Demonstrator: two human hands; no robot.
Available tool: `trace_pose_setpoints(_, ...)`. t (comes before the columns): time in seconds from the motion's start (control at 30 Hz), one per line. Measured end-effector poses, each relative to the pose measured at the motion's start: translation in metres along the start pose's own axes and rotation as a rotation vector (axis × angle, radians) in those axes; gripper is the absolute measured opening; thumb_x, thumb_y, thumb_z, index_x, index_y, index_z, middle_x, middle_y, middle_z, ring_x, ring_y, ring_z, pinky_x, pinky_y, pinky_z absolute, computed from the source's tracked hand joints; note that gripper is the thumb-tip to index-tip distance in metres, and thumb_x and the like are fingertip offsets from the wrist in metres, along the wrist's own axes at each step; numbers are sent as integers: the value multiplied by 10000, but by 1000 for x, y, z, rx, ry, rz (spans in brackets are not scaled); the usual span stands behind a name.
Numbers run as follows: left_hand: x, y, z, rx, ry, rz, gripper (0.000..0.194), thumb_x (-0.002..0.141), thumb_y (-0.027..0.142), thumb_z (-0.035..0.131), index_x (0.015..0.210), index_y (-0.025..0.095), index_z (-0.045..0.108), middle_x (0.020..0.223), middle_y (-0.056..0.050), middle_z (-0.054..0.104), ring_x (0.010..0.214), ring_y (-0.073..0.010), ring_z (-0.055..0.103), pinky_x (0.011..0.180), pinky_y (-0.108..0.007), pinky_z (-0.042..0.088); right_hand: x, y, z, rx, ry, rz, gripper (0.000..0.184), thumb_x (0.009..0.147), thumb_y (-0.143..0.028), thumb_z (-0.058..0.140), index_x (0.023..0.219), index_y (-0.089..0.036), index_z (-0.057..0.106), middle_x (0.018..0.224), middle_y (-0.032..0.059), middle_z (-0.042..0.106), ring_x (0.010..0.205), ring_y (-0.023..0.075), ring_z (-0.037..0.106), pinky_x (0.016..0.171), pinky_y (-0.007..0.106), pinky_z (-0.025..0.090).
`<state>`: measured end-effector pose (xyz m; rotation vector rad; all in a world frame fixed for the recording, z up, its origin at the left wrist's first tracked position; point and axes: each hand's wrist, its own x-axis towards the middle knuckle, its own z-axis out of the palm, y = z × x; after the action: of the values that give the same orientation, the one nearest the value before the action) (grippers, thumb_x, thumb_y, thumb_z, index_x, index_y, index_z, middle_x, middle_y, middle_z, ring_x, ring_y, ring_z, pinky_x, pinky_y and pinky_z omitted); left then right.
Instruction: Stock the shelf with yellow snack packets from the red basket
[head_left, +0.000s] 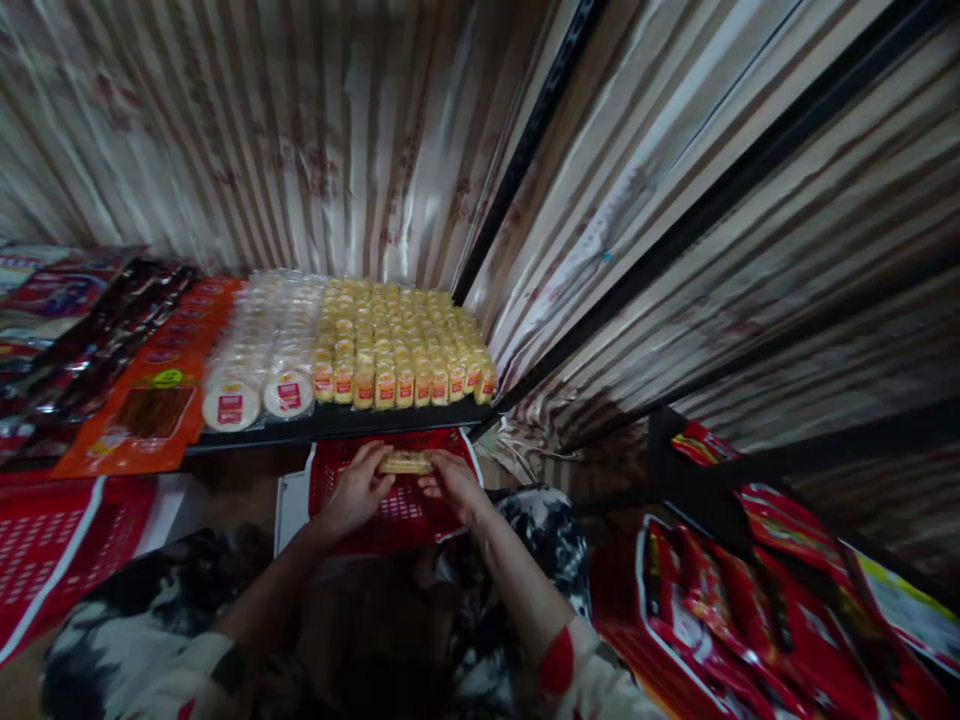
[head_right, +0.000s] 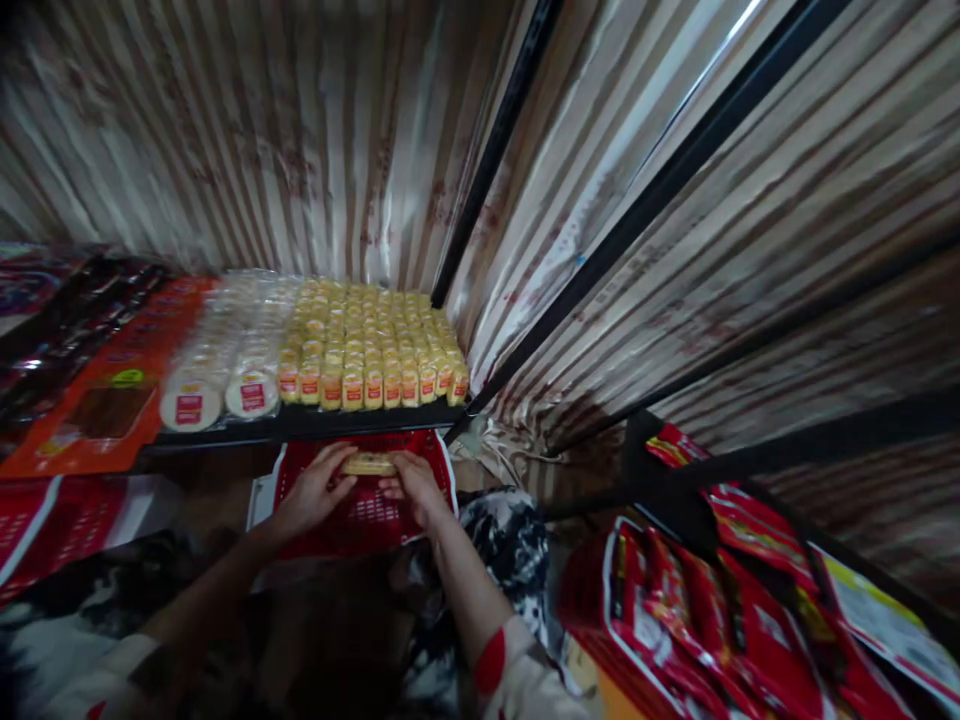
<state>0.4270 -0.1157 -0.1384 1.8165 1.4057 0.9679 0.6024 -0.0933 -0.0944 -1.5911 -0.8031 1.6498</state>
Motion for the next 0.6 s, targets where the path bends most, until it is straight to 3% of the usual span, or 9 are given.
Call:
trace_pose_setpoints(0.2, 6, 10, -9, -49, 51, 36, 329, 792, 249, 496, 1098, 194, 603, 1109, -79, 621, 1003, -179, 603, 882, -329, 505, -3, -16, 4, -16, -40, 71, 164, 901, -255, 480, 846, -140, 582, 604, 4, 627, 436, 74, 569, 389, 142, 423)
trace_pose_setpoints(0.4, 8, 10, -21, -87, 109, -45, 314, 788, 339, 518, 1044, 202, 638, 1038, -61, 659, 874, -168, 625, 805, -304, 504, -4, -21, 11, 31, -49, 85, 391, 946, -426, 400, 762, -125, 570, 558, 14, 605, 412, 63, 531, 401, 146, 405)
trace_pose_setpoints(0.5, 6, 11, -24, -231, 123, -149, 363, 775, 413, 521, 1025, 175, 633, 949, -72, 687, 831, -187, 639, 753, -310, 510, -8, -24, 18, 83, -62, 43, 427, 948, -466, 364, 769, -136, 567, 557, 8, 603, 402, 58, 512, 398, 142, 383)
trace_pose_setpoints(0.6, 4, 15, -27, -461, 82, -285, 465, 750, 493, 511, 1029, 131, 600, 694, -34, 668, 595, -164, 614, 566, -279, 494, -11, -27, 25, 111, -81, -8, 411, 919, -491, 421, 779, -141, 584, 574, 0, 599, 409, 52, 499, 398, 139, 359)
